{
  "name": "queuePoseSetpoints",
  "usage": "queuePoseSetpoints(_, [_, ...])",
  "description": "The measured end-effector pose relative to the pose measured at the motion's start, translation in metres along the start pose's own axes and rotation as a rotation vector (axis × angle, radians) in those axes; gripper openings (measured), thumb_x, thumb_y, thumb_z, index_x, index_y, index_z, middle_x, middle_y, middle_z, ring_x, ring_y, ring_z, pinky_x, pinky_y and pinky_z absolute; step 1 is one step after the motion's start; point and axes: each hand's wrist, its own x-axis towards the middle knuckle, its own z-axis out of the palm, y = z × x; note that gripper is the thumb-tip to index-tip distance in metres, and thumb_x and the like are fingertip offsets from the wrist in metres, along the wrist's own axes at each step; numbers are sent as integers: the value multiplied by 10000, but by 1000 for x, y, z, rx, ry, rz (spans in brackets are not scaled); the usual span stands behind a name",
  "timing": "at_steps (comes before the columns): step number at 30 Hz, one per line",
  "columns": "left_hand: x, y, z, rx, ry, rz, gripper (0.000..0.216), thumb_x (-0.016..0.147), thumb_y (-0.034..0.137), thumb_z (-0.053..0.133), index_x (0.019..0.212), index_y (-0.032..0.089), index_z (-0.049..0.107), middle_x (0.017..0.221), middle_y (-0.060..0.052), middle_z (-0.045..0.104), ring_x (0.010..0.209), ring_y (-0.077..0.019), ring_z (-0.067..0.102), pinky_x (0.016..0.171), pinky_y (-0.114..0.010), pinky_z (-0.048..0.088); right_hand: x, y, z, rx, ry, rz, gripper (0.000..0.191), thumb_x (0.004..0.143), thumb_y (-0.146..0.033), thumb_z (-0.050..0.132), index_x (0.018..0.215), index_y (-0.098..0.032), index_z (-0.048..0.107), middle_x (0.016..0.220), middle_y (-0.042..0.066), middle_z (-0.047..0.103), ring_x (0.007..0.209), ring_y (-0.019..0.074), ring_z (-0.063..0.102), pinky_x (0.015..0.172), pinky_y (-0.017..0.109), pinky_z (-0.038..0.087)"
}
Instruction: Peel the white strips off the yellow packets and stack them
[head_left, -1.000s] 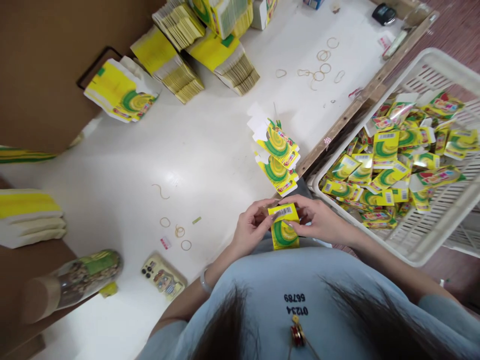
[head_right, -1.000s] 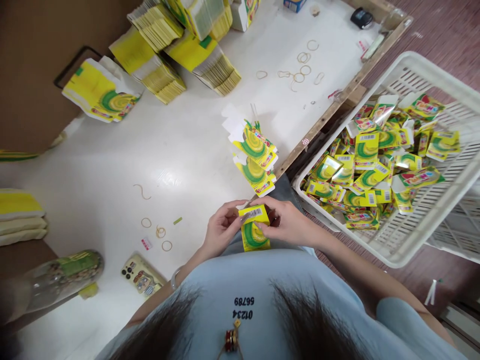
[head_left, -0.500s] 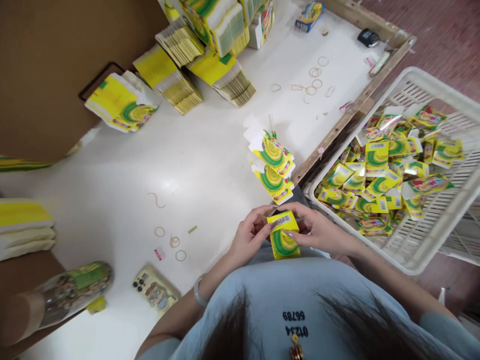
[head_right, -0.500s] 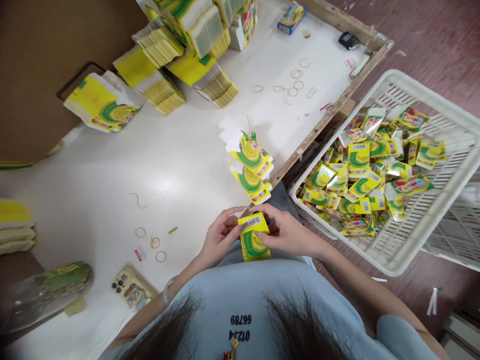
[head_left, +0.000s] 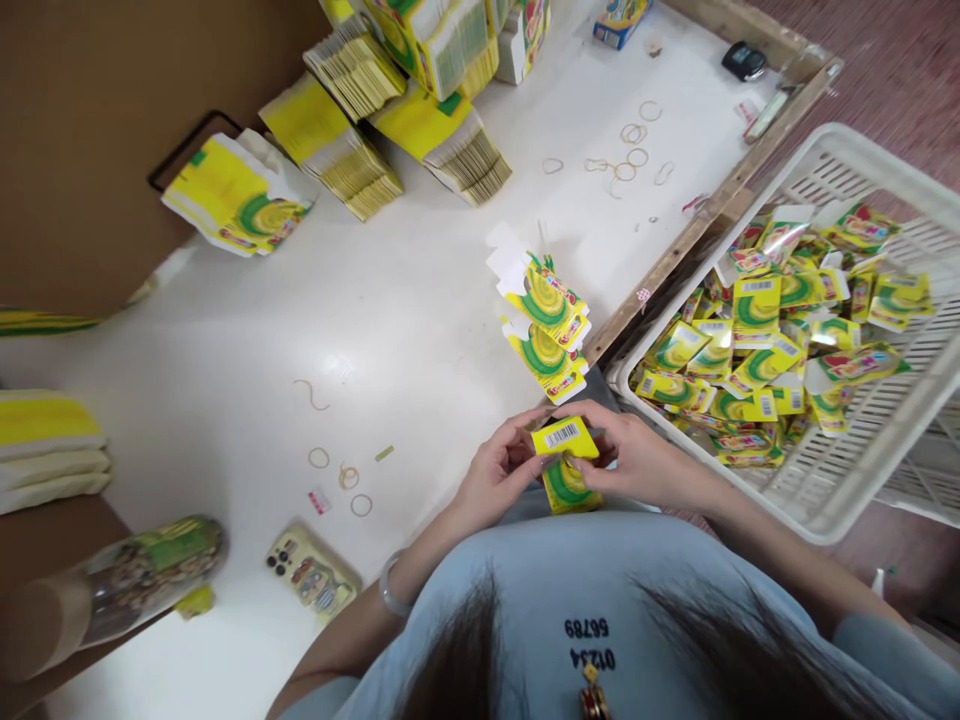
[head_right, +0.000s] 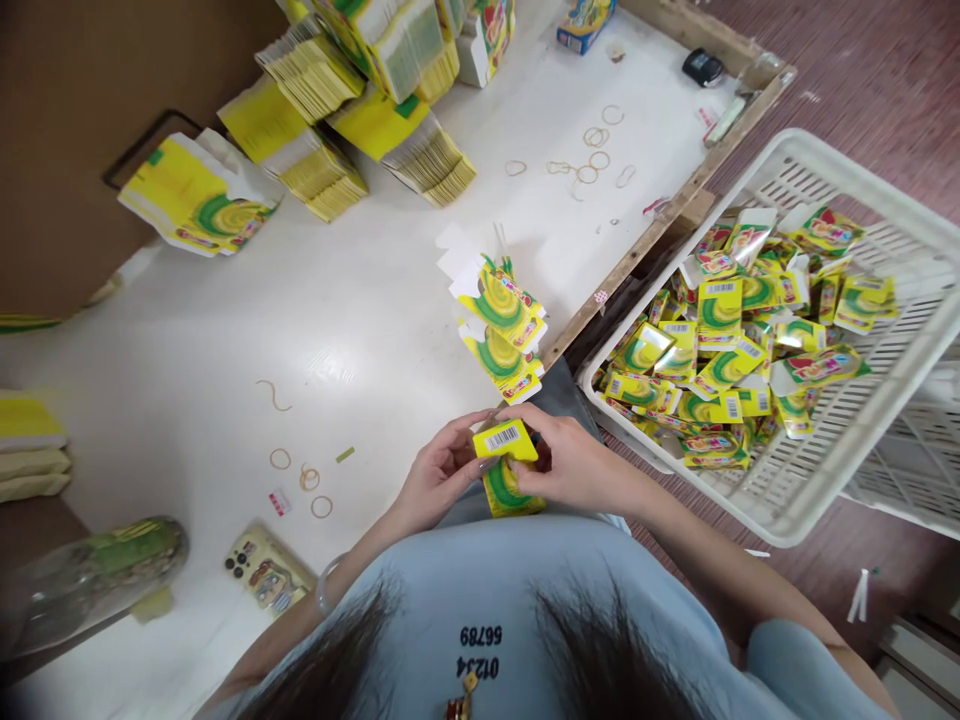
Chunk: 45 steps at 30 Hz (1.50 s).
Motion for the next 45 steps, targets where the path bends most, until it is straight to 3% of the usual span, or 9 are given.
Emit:
queuePoseSetpoints(6, [-2,-4,-2,60,-33,58,571,948,422,681,1465,256,505,1266,-107,698,1046,-218,714,901,-341,589,2,4,-17,27,-135,37,547,907,-270,661,1443,-240,560,981,12,775,696,125,688,666,255,591])
queuePoseSetpoints(11, [3,-17,-7,207,-11,157,681,874,450,769,1468,256,498,920,-19,701,791,-169,683,738,-292,582,4,30,-3,303,-90,59,463,950,-461,634,1371,-270,654,1200,38,769,1009,199,745,873,379,638])
queuePoseSetpoints(15, [27,-17,-14,385,40,322,598,884,490,743,1385,231,545,839,11,654,716,-143,642,675,-268,553,-11,44,-13,137,210,6,370,973,-480,599,1254,-273,721,1182,69,765,986,216,739,838,382,637])
queuePoseSetpoints(20, [71,3,-34,398,406,384,276,1039,460,480,1152,217,544,799,37,561,598,-88,584,566,-208,495,-42,55,-81,-799,979,73,535,968,-570,540,1335,-198,654,1283,207,664,1262,401,582,1075,661,433])
queuePoseSetpoints(22, [80,9,-37,419,468,384,245,1034,445,493,1119,218,532,804,36,560,600,-84,578,566,-199,490,-36,58,-91,-1047,1093,79,660,932,-639,560,1367,-145,609,1298,245,634,1293,445,529,1108,715,349])
queuePoseSetpoints(29, [75,-1,-25,720,458,320,267,993,335,556,1224,216,616,987,-52,632,763,-137,608,562,-211,472,89,53,-55,-872,779,-199,794,914,-718,521,1457,-145,437,1359,213,603,1336,392,497,1183,651,306])
queuePoseSetpoints(33, [81,-13,-20,732,389,286,302,1010,315,537,1281,224,632,910,-48,683,728,-157,624,632,-264,506,139,47,-63,-895,748,-119,591,915,-700,538,1139,-163,648,1086,167,674,1207,394,546,1203,700,198])
queuePoseSetpoints(39, [98,4,-18,826,415,375,338,1031,380,508,1254,172,653,909,-59,655,711,-156,585,678,-297,482,121,35,-76,-603,978,-322,374,992,-534,527,767,-239,577,783,33,602,862,245,587,987,480,477])
queuePoseSetpoints(45, [82,22,-3,603,338,547,354,1038,497,469,1167,192,595,833,-10,598,650,-129,544,585,-251,455,78,26,-21,-129,909,-300,342,996,-529,538,849,-223,582,710,-22,562,612,142,520,617,284,477])
